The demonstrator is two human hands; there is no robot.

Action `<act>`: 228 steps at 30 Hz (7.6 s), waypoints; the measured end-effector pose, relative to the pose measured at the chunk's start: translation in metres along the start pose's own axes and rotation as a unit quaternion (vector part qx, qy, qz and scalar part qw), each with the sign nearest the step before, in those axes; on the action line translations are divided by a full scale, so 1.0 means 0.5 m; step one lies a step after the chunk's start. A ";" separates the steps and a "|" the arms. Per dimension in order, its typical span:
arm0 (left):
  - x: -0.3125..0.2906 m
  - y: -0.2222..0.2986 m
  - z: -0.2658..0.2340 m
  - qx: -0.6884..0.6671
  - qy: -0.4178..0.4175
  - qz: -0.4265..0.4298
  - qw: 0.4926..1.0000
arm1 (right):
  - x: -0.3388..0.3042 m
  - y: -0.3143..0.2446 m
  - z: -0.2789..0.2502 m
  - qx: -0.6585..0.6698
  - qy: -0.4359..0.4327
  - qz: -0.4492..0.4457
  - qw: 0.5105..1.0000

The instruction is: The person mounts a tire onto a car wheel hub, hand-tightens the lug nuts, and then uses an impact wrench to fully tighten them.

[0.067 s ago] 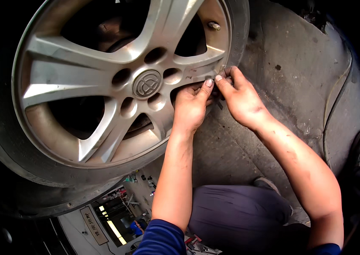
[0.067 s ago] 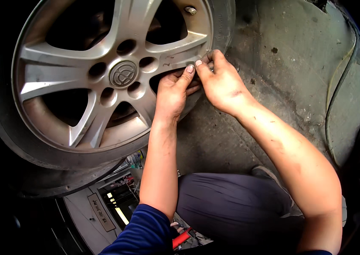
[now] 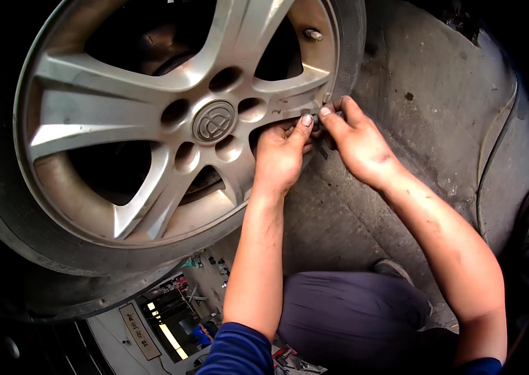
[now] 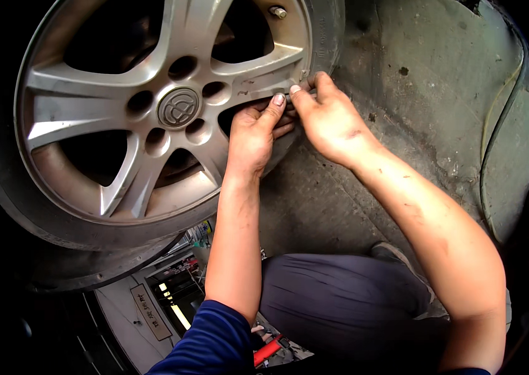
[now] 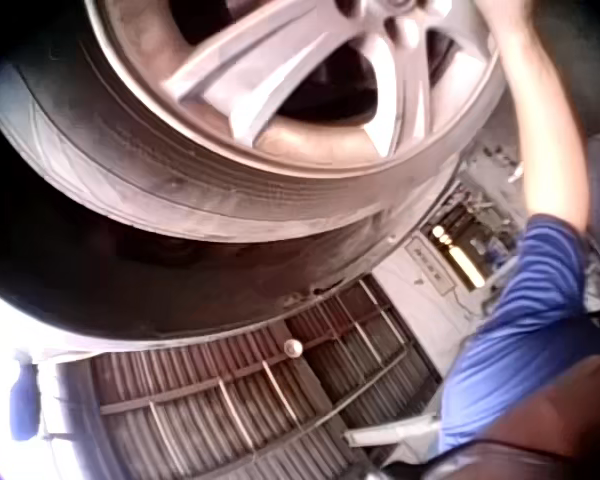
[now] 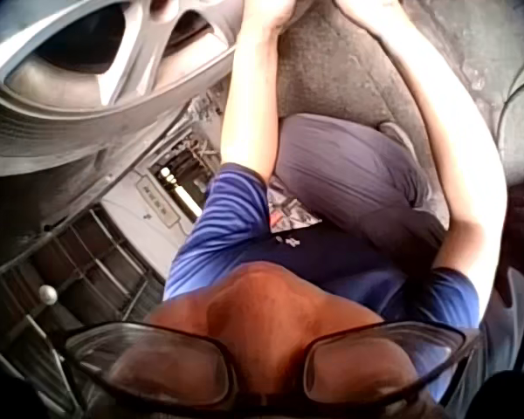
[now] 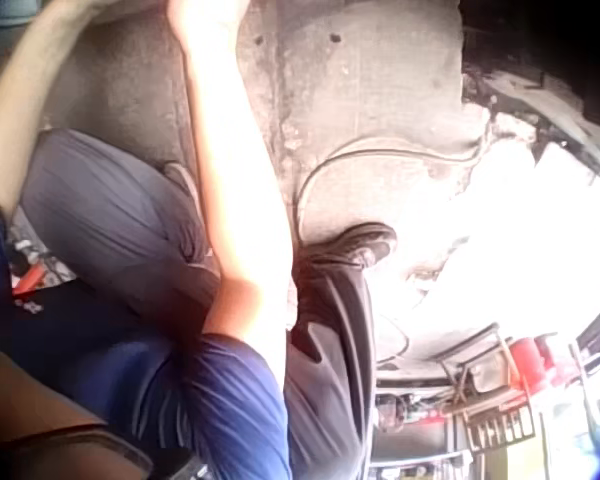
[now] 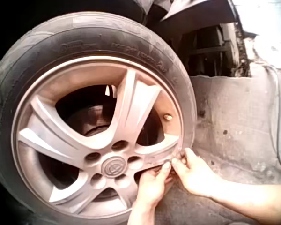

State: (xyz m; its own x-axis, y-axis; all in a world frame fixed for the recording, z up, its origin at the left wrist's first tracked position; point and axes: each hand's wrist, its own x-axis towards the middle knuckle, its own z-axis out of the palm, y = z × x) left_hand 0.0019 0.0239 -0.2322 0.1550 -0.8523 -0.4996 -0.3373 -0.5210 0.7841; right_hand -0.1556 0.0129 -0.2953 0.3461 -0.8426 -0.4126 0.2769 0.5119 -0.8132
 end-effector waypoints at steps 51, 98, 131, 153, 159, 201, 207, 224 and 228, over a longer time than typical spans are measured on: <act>0.024 -0.034 -0.032 0.162 0.028 0.110 0.980 | -0.030 -0.186 0.076 -0.168 0.034 -0.400 0.900; -0.026 -0.056 -0.054 0.270 0.071 0.159 0.947 | -0.026 -0.174 0.089 -0.358 0.192 -0.404 0.819; 0.066 -0.022 -0.015 0.145 0.032 0.195 0.970 | -0.011 -0.223 0.150 -0.244 0.198 -0.396 0.863; 0.048 0.018 0.002 -0.141 -0.013 0.249 0.958 | -0.069 -0.246 0.141 -0.409 0.198 -0.407 0.793; 0.050 0.009 0.003 -0.155 -0.019 0.309 0.938 | -0.053 -0.240 0.180 -0.393 0.212 -0.359 0.819; 0.029 0.011 -0.016 -0.195 -0.009 0.226 0.954 | -0.055 -0.237 0.171 -0.042 0.008 -0.073 0.996; 0.034 0.019 -0.009 -0.252 -0.086 0.260 0.928 | -0.063 -0.249 0.140 -0.070 -0.007 -0.102 0.992; 0.050 -0.014 0.001 -0.220 -0.014 0.249 0.943 | -0.077 -0.265 0.182 0.073 0.013 -0.009 0.997; 0.037 0.008 -0.011 -0.312 -0.106 0.194 0.924 | -0.073 -0.274 0.146 0.037 -0.063 -0.001 0.997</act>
State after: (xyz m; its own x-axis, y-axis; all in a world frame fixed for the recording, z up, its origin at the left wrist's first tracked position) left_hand 0.0084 0.0057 -0.2362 -0.0723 -0.9866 -0.1461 0.2822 -0.1608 0.9458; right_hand -0.1407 -0.0142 -0.1391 0.4544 -0.8186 -0.3514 0.3417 0.5244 -0.7799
